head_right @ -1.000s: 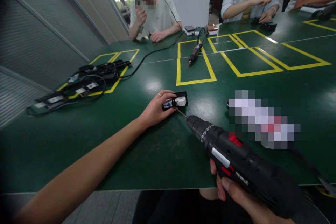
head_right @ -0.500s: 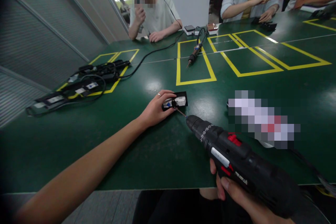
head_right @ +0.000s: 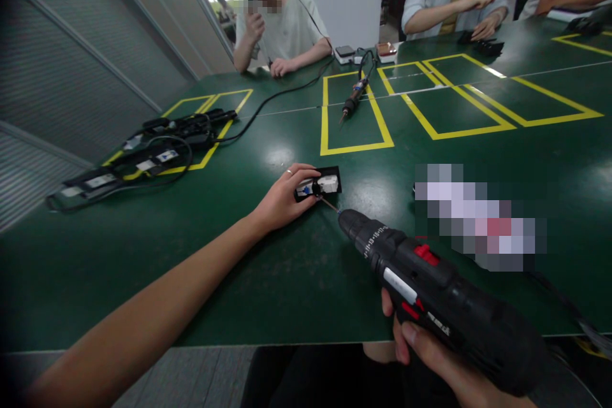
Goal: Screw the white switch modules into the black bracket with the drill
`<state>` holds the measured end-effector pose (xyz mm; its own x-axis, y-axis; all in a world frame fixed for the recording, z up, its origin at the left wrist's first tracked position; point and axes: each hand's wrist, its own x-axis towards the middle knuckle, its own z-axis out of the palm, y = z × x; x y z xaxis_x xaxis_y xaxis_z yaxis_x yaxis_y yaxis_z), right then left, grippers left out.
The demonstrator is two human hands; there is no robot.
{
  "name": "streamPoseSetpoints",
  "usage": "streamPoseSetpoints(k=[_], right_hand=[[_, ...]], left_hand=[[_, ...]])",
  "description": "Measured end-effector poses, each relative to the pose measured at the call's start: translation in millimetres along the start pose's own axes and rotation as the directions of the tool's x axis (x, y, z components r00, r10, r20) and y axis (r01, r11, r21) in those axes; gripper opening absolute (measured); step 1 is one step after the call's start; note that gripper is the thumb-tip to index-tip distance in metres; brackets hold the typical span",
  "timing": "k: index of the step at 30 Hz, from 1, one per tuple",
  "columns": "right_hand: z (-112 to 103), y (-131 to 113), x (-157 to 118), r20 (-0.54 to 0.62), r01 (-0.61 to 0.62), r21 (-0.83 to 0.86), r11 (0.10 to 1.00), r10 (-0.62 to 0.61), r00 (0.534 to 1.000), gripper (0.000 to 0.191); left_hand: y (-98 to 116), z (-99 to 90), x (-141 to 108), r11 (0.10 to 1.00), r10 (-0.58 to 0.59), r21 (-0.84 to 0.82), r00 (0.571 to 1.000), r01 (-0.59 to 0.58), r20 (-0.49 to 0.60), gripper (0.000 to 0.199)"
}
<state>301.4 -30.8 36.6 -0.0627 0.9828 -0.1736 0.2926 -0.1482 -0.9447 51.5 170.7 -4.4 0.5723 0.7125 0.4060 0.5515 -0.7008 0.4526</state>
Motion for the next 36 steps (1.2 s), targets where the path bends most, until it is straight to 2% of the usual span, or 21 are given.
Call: streamPoseSetpoints(k=[5, 14, 25, 29, 33, 36], right_hand=[[1, -1, 0, -0.007, -0.014, -0.006, 1.000, 0.014, 1.000, 0.018], [-1, 1, -1, -0.010, 0.031, -0.006, 0.999, -0.032, 0.999, 0.018], [-3, 3, 0, 0.044, -0.025, 0.020, 1.000, 0.024, 0.999, 0.018], [-1, -2, -1, -0.008, -0.047, 0.051, 0.998, 0.048, 0.999, 0.016], [2, -7, -2, -0.007, -0.104, 0.073, 0.992, 0.105, 0.994, 0.015], [3, -8, -1, -0.014, -0.084, 0.078, 0.993, 0.086, 0.996, 0.017]], left_hand=[[1, -0.4, 0, 1.000, -0.004, 0.004, 1.000, 0.004, 0.001, 0.039], [0, 0.3, 0, 1.000, -0.003, 0.007, 1.000, 0.003, 0.002, 0.039], [0, 0.4, 0, 1.000, -0.002, 0.012, 1.000, 0.002, 0.002, 0.038], [-1, 1.1, 0, 1.000, -0.004, 0.012, 1.000, 0.004, 0.002, 0.038], [-1, 1.0, 0, 1.000, -0.006, 0.010, 1.000, 0.006, 0.001, 0.037], [-1, 0.6, 0, 1.000, -0.005, 0.008, 1.000, 0.005, 0.001, 0.038]])
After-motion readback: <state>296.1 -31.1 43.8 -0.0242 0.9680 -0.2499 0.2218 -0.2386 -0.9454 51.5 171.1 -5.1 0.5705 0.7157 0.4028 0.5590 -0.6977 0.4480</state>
